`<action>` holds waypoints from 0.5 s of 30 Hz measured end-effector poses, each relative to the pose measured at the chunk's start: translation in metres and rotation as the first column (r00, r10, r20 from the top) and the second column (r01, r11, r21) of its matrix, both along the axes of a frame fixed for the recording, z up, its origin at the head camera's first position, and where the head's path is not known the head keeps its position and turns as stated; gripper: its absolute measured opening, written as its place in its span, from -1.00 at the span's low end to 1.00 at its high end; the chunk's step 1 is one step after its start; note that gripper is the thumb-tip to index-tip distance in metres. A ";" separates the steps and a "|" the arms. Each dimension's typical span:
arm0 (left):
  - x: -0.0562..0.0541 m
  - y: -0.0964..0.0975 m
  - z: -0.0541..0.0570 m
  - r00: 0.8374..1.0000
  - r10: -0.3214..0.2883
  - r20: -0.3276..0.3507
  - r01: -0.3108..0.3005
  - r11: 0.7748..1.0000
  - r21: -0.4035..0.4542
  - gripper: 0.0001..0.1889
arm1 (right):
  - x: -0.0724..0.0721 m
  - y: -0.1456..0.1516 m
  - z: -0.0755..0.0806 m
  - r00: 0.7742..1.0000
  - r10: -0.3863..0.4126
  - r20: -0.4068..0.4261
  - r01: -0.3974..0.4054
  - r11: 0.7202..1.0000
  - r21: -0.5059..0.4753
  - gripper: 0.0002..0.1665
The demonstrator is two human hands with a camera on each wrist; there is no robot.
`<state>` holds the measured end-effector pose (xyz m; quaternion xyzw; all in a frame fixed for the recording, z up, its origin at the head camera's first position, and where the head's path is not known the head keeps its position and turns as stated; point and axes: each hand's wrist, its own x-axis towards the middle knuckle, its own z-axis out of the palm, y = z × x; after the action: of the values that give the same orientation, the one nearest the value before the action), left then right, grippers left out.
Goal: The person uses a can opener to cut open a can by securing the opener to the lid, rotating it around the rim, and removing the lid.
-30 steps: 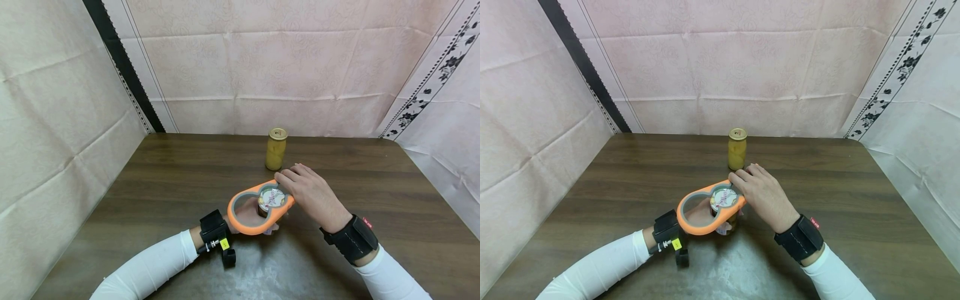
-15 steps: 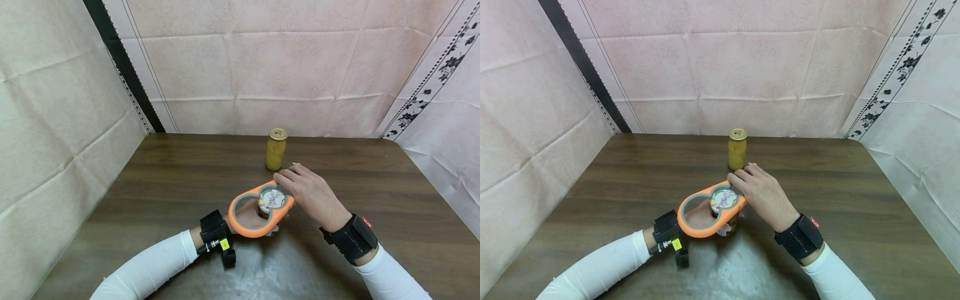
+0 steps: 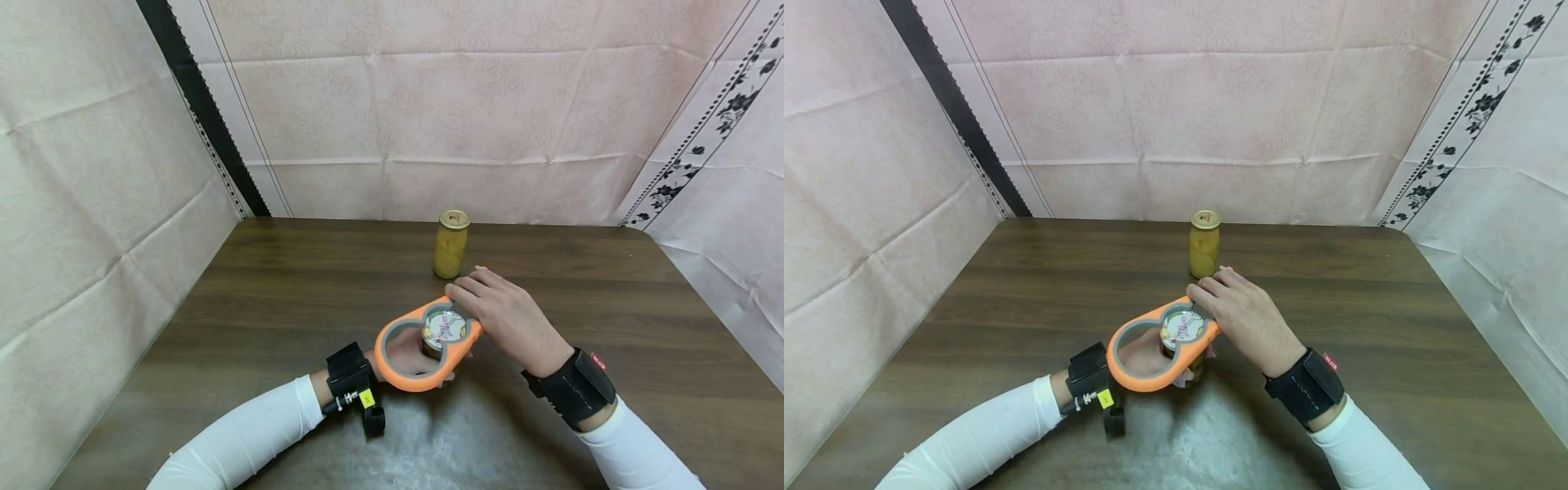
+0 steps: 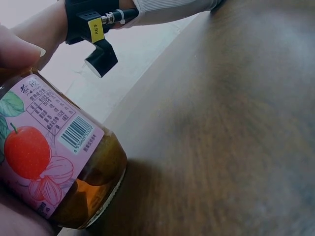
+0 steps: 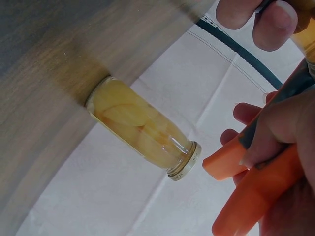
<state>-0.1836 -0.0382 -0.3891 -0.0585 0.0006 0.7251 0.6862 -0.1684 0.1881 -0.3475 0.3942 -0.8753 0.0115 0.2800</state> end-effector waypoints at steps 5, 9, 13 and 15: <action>0.003 0.002 0.001 0.998 0.049 -0.049 -0.050 0.999 -0.012 -0.48 | -0.001 0.000 -0.001 1.000 0.023 0.003 -0.023 1.000 -0.010 -0.39; 0.004 0.004 0.002 0.997 0.054 -0.048 -0.056 0.998 -0.033 -0.49 | -0.002 0.000 -0.001 0.999 0.045 0.000 -0.045 0.999 -0.017 -0.38; 0.005 0.005 0.003 0.999 0.051 -0.013 -0.051 0.998 -0.033 -0.49 | -0.002 0.001 -0.001 0.998 0.063 -0.007 -0.063 0.998 -0.017 -0.39; 0.005 0.003 0.003 0.999 0.026 -0.021 -0.027 0.999 -0.020 -0.46 | -0.003 0.001 -0.002 0.998 0.065 0.001 -0.065 0.998 -0.019 -0.39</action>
<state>-0.1785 -0.0349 -0.3864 -0.0579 0.0140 0.7346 0.6759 -0.1710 0.1894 -0.3496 0.4199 -0.8620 0.0293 0.2823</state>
